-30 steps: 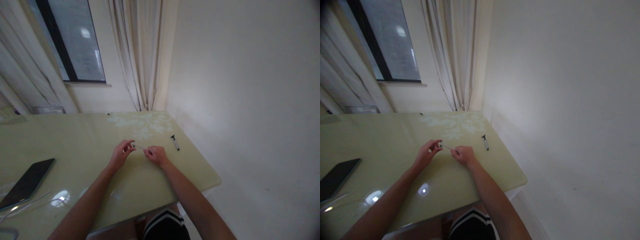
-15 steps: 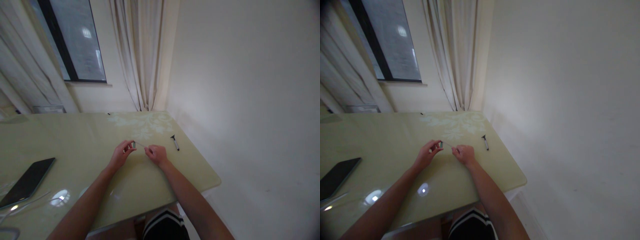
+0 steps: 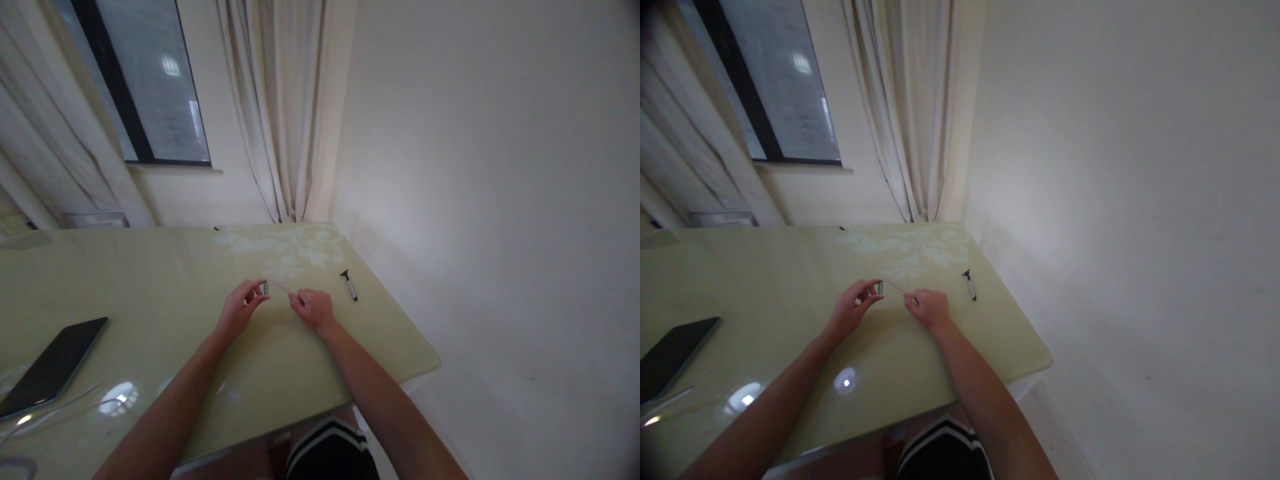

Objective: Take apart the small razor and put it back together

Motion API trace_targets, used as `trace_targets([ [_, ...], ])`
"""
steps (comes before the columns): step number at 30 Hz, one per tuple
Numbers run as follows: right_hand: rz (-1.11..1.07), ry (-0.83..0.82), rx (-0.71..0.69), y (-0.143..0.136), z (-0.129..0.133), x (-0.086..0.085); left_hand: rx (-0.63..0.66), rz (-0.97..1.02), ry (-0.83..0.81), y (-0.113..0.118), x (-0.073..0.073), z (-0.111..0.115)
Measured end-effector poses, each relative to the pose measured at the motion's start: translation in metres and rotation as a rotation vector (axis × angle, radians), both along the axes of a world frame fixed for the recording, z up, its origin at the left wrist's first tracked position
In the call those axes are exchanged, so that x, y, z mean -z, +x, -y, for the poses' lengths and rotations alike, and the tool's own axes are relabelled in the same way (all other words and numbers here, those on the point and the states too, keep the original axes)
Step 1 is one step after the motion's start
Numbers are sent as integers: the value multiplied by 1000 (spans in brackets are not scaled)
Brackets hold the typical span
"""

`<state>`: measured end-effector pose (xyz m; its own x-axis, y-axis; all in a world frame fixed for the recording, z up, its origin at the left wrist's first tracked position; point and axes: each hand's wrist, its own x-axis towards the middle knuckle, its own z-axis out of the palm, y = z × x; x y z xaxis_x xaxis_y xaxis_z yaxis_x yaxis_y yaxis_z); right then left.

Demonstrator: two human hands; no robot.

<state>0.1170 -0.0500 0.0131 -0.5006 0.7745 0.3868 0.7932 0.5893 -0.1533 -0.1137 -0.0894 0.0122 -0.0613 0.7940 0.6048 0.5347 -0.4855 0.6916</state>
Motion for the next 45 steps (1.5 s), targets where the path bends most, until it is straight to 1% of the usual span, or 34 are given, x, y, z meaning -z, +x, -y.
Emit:
trace_targets([
  [1, 1, -5, 0, 0, 1, 0, -4, 2, -5, 0, 0, 0],
  [4, 34, -26, -75, -3, 3, -1, -19, 3, -25, -2, 1, 0],
  [5, 35, -36, -72, -3, 2, -2, -20, -3, -35, -2, 2, -1],
  [6, 23, -44, -41, -2, 1, -3, -20, -11, -45, -2, 2, -1],
  [9, -91, -25, 159, 10, -9, -12, -12, -42, -79, -3, 5, -1],
  [12, -257, -20, 423, 40, -26, -25, 34, -74, -158, 0, 10, 0],
  [15, -393, -159, 608, 73, -44, -32, 118, -141, -294, 9, 14, -2],
  [17, -476, -206, 660, 88, -53, -32, 188, -237, -354, 20, 15, -6],
  [20, -520, -264, 681, 94, -60, -27, 291, -400, -389, 42, 12, -21],
  [23, -476, -328, 699, 94, -62, -23, 367, -546, -416, 69, 6, -43],
  [25, -448, -328, 724, 95, -62, -22, 403, -627, -424, 88, 2, -59],
  [27, -435, -287, 747, 100, -62, -21, 443, -666, -425, 106, -1, -71],
  [29, -429, -247, 766, 105, -62, -20, 477, -661, -410, 121, 0, -80],
  [31, -423, -239, 790, 110, -62, -17, 459, -634, -378, 131, 3, -85],
  [35, -376, -293, 814, 115, -62, -8, 281, -535, -313, 137, 12, -83],
  [37, -370, -298, 810, 114, -62, -5, 234, -491, -298, 137, 16, -79],
  [40, -360, -276, 810, 112, -59, -5, 269, -517, -250, 136, 17, -71],
  [42, -315, -276, 796, 108, -57, -6, 303, -545, -194, 136, 17, -66],
  [45, -241, -278, 758, 103, -54, -8, 345, -497, -141, 135, 17, -60],
])
